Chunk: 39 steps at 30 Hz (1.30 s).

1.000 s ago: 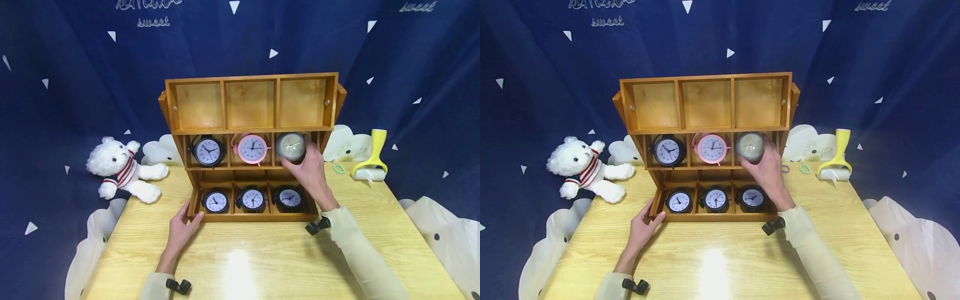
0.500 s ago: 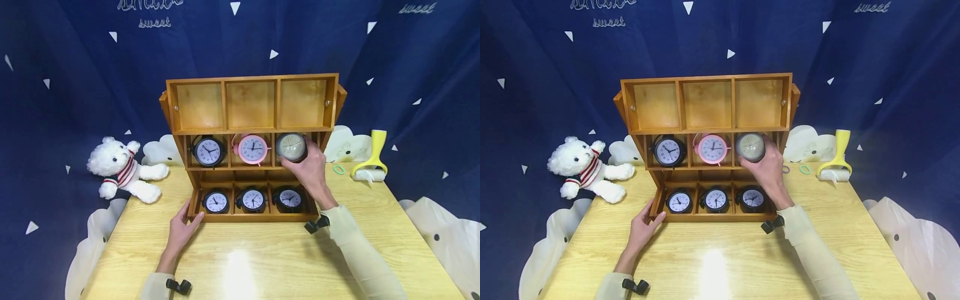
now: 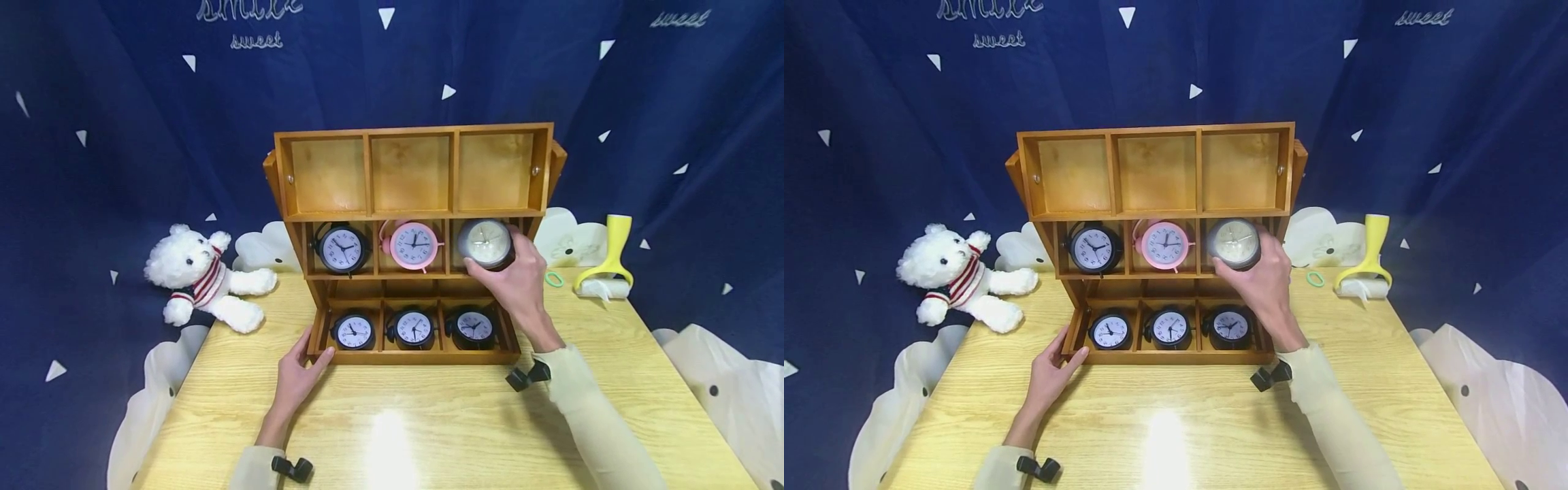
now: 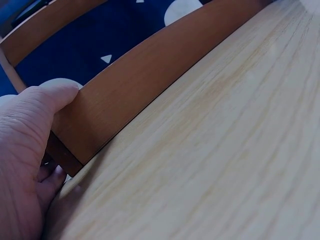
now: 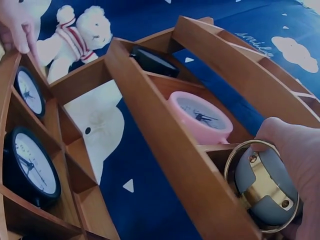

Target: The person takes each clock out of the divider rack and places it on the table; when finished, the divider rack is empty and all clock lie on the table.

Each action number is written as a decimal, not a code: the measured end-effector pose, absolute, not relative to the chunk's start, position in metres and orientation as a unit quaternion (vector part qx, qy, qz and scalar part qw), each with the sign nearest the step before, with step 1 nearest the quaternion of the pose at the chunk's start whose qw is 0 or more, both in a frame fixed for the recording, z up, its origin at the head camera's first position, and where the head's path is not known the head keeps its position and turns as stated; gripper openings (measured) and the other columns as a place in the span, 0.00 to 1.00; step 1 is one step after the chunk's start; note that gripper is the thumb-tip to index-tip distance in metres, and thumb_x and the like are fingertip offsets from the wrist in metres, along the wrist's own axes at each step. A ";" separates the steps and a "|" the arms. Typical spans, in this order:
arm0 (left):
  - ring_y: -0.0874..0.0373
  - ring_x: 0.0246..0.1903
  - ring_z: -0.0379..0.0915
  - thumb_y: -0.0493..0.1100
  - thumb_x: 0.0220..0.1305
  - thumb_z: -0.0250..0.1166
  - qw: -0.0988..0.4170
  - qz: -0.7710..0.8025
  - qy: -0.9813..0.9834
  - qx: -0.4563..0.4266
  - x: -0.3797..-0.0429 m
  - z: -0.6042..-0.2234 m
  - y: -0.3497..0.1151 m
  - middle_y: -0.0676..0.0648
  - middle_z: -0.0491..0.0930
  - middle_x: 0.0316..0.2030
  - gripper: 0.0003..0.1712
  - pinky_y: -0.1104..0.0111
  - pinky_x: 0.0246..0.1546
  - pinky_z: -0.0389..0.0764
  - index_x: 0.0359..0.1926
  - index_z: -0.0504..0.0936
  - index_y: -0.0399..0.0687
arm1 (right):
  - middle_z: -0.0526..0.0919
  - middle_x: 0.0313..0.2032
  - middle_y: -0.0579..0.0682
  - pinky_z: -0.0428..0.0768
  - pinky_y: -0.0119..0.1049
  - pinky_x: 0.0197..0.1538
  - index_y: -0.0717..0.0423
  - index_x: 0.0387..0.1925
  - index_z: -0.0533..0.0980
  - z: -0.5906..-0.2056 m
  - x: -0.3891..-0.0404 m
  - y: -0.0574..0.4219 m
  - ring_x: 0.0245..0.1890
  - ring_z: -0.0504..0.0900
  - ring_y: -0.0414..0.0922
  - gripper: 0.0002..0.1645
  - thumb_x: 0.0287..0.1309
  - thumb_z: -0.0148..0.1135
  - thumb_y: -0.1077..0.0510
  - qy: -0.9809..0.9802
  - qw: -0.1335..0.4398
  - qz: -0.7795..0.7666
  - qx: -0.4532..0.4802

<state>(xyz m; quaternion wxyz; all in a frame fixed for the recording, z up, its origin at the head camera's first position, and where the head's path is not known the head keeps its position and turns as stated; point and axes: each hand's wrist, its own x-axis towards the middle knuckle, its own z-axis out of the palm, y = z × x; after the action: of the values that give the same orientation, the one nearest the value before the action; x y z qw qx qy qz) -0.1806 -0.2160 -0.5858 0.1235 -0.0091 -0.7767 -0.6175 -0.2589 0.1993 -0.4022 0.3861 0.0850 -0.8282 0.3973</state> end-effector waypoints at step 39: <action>0.37 0.67 0.72 0.37 0.64 0.75 0.113 -0.616 -0.779 -0.001 -0.169 -0.559 -0.209 0.32 0.67 0.73 0.43 0.75 0.62 0.74 0.75 0.66 0.31 | 0.85 0.51 0.61 0.70 0.12 0.46 0.63 0.62 0.78 -0.411 -0.192 0.266 0.47 0.81 0.47 0.49 0.33 0.87 0.59 -0.837 0.387 0.386 0.033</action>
<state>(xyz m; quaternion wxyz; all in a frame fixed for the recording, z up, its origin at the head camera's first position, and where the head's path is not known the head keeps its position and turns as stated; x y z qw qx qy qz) -0.1693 -0.2086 -0.5590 0.1132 -0.0015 -0.7794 -0.6162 -0.1924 0.2664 -0.4113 0.3870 0.0334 -0.8369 0.3856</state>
